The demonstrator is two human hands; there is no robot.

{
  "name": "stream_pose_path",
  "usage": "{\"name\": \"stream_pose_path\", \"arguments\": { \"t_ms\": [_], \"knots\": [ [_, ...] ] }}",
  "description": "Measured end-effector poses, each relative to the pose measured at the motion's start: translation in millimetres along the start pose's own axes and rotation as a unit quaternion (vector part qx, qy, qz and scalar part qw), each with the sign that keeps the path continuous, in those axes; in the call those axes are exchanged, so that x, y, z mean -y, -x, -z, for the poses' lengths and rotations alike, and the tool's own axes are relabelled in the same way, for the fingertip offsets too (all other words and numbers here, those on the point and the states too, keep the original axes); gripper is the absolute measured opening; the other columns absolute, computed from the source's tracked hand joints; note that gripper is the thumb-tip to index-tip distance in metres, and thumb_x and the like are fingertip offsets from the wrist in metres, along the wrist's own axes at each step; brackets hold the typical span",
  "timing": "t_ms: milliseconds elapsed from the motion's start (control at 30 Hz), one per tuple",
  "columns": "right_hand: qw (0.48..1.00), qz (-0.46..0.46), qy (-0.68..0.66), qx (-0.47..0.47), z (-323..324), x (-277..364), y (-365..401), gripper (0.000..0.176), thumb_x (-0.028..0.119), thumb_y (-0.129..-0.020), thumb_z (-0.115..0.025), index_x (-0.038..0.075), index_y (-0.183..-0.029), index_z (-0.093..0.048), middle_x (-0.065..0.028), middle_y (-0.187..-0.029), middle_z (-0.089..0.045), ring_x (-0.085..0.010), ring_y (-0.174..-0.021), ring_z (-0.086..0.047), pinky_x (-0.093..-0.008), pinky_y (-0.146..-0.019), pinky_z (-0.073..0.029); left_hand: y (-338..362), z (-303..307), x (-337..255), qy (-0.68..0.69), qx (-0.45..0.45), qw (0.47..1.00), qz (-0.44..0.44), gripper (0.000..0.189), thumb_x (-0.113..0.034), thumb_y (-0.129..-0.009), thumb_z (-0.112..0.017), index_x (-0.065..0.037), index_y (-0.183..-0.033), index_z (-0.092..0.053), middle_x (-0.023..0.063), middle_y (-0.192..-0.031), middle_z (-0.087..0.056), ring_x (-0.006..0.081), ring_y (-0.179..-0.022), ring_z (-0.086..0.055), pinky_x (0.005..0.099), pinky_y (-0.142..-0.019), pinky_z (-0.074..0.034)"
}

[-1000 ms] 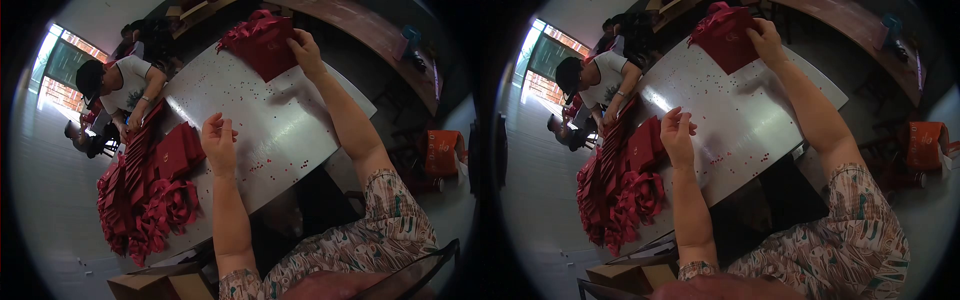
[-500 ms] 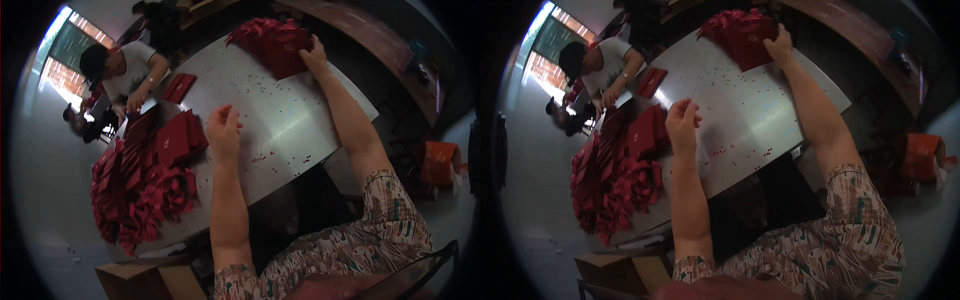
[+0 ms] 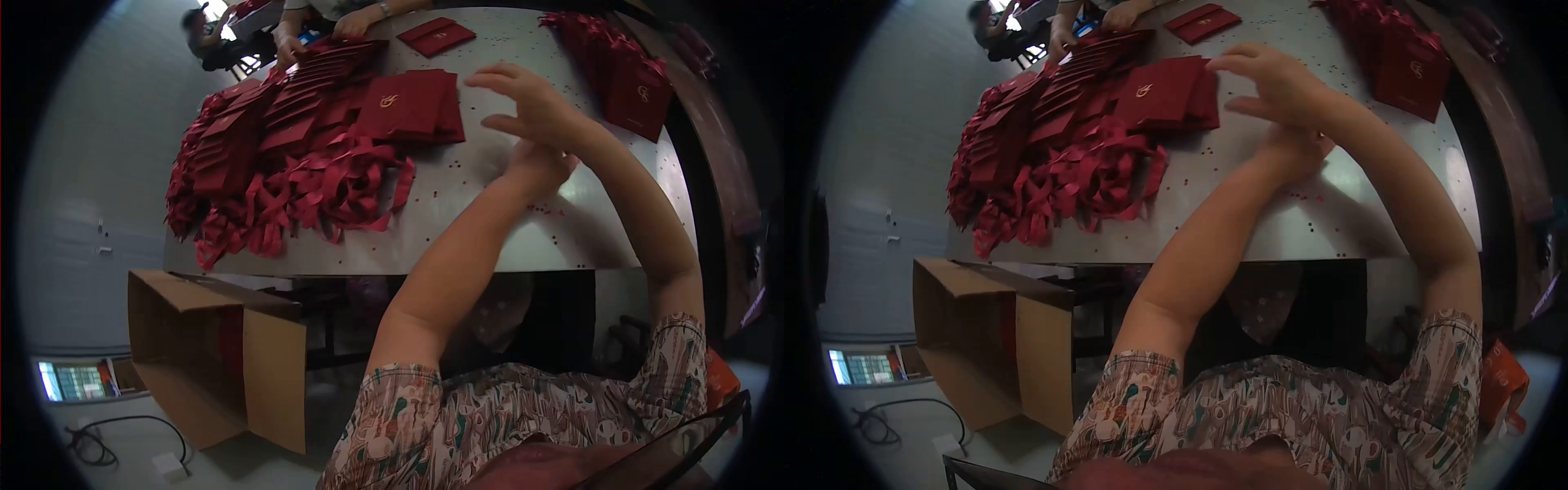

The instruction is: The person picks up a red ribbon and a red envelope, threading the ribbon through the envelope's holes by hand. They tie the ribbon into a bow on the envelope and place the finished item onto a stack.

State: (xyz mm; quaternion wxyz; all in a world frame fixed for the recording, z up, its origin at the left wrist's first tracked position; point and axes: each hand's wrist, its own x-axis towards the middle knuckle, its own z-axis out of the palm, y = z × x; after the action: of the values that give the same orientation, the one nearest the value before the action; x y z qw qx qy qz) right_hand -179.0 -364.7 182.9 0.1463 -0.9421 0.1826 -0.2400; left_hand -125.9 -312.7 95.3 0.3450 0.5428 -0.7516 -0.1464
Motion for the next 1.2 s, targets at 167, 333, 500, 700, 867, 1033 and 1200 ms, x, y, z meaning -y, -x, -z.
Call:
{"name": "stream_pose_path", "arguments": {
  "t_ms": [167,333,500,700,867,1033,1200],
  "knots": [
    [0.975,0.051,0.182,0.118,-70.7,32.3,-68.8,0.078,0.034,-0.074,-0.076,0.019,-0.143,-0.041,-0.0152,-0.143,-0.041,-0.0344,-0.134,-0.036,-0.0487,-0.104,-0.038,3.4,5.9,9.5,0.086,0.008,0.995,-0.05,0.046,-0.026,-0.091,-0.056,-0.004,-0.13,-0.047,0.0147,-0.134,-0.051,0.0292,-0.126,-0.047,0.0425,-0.106,-0.034],
    [0.968,-0.026,0.128,0.213,-61.0,30.7,-83.4,0.066,0.023,-0.081,-0.072,0.015,-0.141,-0.044,-0.0154,-0.145,-0.04,-0.0339,-0.131,-0.042,-0.0422,-0.106,-0.038,8.2,34.9,-4.2,0.207,0.021,0.978,0.028,0.038,-0.025,-0.087,-0.062,-0.007,-0.12,-0.055,0.0134,-0.125,-0.057,0.0282,-0.117,-0.053,0.0393,-0.098,-0.041],
    [0.989,0.004,0.024,0.147,-32.0,13.5,-50.7,0.054,0.012,-0.084,-0.067,0.011,-0.135,-0.05,-0.0136,-0.136,-0.05,-0.0319,-0.116,-0.054,-0.0379,-0.098,-0.046,-0.5,16.1,-5.1,0.095,0.002,0.995,-0.024,0.034,-0.025,-0.082,-0.068,-0.006,-0.11,-0.06,0.0131,-0.115,-0.062,0.0285,-0.107,-0.059,0.0386,-0.093,-0.045],
    [0.996,-0.055,0.018,0.072,29.6,-4.1,12.1,0.044,0.006,-0.084,-0.065,0.009,-0.127,-0.057,-0.0152,-0.108,-0.063,-0.0316,-0.097,-0.06,-0.036,-0.085,-0.049,15.6,44.6,-30.4,0.152,0.239,0.958,0.031,0.027,-0.027,-0.08,-0.067,-0.004,-0.095,-0.068,0.0149,-0.092,-0.069,0.0292,-0.092,-0.065,0.0393,-0.085,-0.05],
    [0.975,-0.07,0.071,0.197,50.8,0.3,41.0,0.037,0.003,-0.077,-0.071,0.004,-0.113,-0.065,-0.0117,-0.104,-0.065,-0.0253,-0.091,-0.063,-0.0349,-0.08,-0.05,14.0,18.4,-34.4,0.128,0.245,0.957,-0.085,0.026,-0.027,-0.078,-0.067,-0.004,-0.089,-0.07,0.0145,-0.093,-0.069,0.0298,-0.09,-0.065,0.0384,-0.085,-0.049],
    [0.979,0.083,0.083,0.168,-3.1,60.2,-20.1,0.022,0.003,-0.079,-0.068,0.005,-0.101,-0.067,-0.0085,-0.1,-0.065,-0.0276,-0.09,-0.063,-0.0355,-0.079,-0.052,13.0,9.7,-25.8,0.131,0.214,0.965,-0.08,0.027,-0.029,-0.078,-0.067,-0.004,-0.088,-0.069,0.0129,-0.091,-0.068,0.0284,-0.089,-0.065,0.0394,-0.085,-0.049],
    [0.9,0.254,0.183,0.304,-83.6,93.1,-68.9,0.023,0.012,-0.084,-0.06,0.01,-0.106,-0.066,-0.0067,-0.102,-0.06,-0.0272,-0.096,-0.061,-0.0382,-0.082,-0.049,14.4,9.3,-21.0,0.14,0.191,0.968,-0.084,0.027,-0.028,-0.078,-0.067,-0.004,-0.087,-0.069,0.0132,-0.089,-0.068,0.0283,-0.087,-0.065,0.0397,-0.083,-0.049]
  ]
}}
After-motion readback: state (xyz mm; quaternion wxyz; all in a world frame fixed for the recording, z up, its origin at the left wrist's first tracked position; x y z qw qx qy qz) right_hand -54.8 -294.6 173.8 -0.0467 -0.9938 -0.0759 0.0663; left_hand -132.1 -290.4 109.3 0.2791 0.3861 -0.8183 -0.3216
